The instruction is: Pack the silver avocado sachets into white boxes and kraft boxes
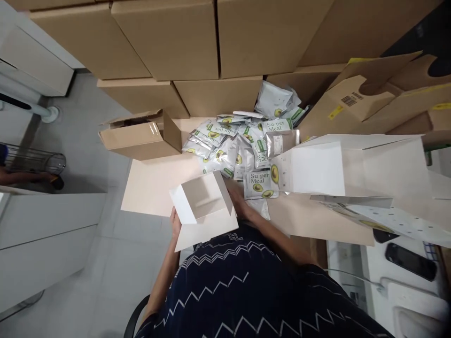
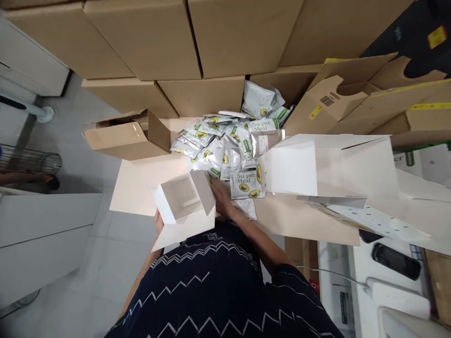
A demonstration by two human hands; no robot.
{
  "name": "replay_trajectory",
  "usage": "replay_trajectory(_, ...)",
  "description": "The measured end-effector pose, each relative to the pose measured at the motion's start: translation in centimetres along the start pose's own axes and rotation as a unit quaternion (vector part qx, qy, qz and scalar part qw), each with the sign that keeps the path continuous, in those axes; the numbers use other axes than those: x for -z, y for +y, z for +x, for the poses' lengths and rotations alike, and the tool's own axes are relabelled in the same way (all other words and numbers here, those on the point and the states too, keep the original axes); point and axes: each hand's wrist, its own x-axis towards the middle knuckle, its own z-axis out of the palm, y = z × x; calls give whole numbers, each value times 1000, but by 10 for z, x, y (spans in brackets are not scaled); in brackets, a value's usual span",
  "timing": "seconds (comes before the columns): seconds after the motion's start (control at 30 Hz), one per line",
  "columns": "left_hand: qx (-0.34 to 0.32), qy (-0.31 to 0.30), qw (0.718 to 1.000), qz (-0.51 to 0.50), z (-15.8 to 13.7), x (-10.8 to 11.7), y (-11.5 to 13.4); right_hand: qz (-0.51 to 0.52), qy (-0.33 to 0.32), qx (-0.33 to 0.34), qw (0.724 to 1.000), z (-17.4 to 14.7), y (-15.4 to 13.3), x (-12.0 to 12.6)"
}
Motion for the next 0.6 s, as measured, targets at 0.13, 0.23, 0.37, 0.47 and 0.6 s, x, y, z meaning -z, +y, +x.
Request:
replay_trajectory(0.13, 6, 14, 1000, -5, 27, 17, -7, -126, 38, 32, 991, 9, -9, 14)
replay_trajectory(0.23, -42, 60, 997, -35, 78, 34, 8, -146, 144, 50, 977, 48, -54, 21)
replay_trajectory(0.37, -92, 142, 981, -93, 180, 61, 48, -104, 116, 140, 978, 147, -129, -7)
replay_trajectory(0.47, -53, 166, 983, -60, 255, 73, 78, -160, -27, 84, 983, 229, -150, -50)
replay_trajectory(0.6, -38, 136, 990, -8, 313, 69, 107, -204, -95, 20, 974, 302, -136, -103)
